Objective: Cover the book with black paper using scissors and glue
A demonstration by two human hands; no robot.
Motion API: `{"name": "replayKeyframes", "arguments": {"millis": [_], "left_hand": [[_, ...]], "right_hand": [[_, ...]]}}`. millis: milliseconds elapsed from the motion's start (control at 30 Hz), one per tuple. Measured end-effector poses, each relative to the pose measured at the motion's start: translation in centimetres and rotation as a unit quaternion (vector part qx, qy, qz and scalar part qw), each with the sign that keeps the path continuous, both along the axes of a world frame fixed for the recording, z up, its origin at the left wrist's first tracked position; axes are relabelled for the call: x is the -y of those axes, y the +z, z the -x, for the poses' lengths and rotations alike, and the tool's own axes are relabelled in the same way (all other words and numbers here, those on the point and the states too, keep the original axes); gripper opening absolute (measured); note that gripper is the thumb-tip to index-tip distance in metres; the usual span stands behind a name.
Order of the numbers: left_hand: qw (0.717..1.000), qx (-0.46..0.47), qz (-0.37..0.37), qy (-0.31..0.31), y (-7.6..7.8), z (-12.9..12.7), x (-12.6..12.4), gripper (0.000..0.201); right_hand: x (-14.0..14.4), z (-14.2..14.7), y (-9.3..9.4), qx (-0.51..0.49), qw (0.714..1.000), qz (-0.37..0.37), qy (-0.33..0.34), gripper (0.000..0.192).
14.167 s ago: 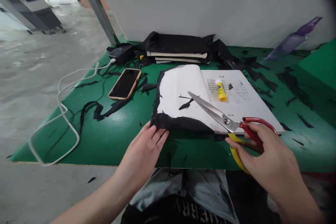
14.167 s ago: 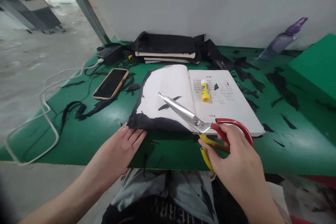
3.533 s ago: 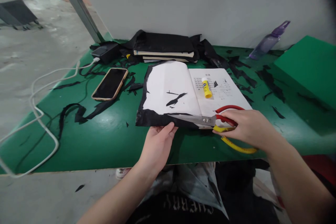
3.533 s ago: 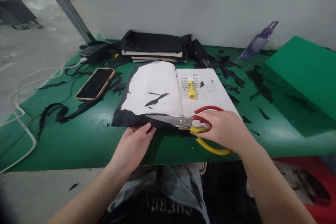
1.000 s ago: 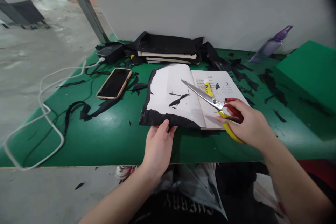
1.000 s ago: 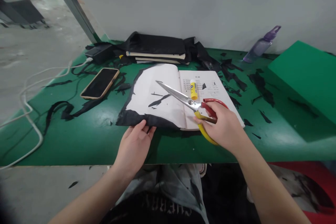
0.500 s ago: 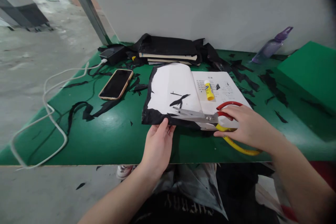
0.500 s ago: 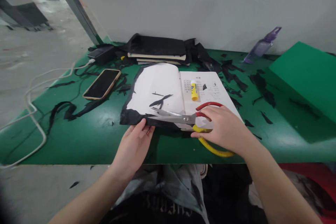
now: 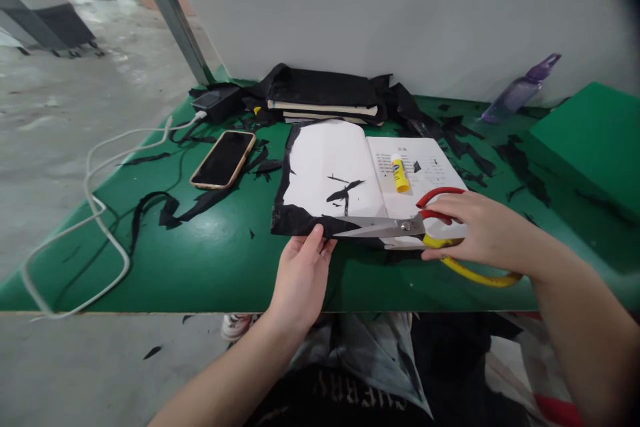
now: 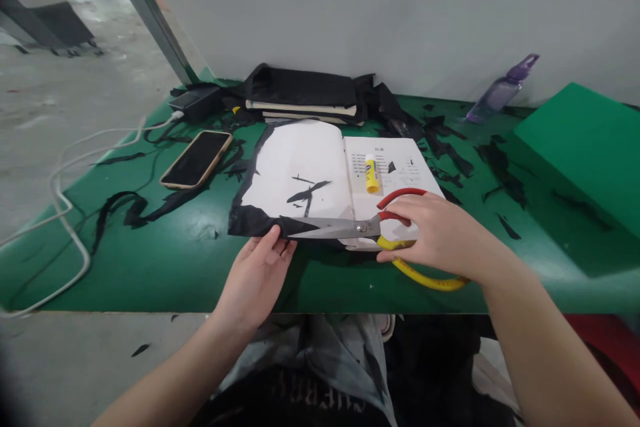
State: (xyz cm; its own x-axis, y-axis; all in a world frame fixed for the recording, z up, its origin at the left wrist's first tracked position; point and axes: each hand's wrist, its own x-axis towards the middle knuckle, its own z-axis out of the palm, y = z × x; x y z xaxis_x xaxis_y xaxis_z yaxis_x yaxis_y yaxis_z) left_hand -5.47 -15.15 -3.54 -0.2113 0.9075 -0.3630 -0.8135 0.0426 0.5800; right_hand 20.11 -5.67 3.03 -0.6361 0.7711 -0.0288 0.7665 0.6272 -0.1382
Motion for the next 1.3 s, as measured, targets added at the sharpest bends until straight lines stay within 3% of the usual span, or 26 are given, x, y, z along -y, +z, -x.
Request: {"name": "replayKeyframes", "arguments": {"millis": [500,667,900,1300], "left_hand": [[1.000,0.002,-0.010,0.007,0.1,-0.2,-0.1,0.007],[1.000,-0.001,-0.011,-0.001,0.1,-0.2,-0.1,0.005],[1.000,0.005,0.005,0.000,0.2,-0.1,-0.3,0.008],[1.000,0.006,0.024,0.016,0.0,-0.1,-0.5,0.015]], "right_hand": [[-0.7,1.9,0.3,0.005,0.997,-0.078,-0.010,0.055],[-0.9,2.0,-0.3,0.019,0.994,-0.105,0.012,0.044],[-1.7,2.0,-0.7,0.031,0.988,-0.147,0.040,0.045],[-3.9,1.7,0.8,0.041,0.980,-0.171,0.095,0.036]]}}
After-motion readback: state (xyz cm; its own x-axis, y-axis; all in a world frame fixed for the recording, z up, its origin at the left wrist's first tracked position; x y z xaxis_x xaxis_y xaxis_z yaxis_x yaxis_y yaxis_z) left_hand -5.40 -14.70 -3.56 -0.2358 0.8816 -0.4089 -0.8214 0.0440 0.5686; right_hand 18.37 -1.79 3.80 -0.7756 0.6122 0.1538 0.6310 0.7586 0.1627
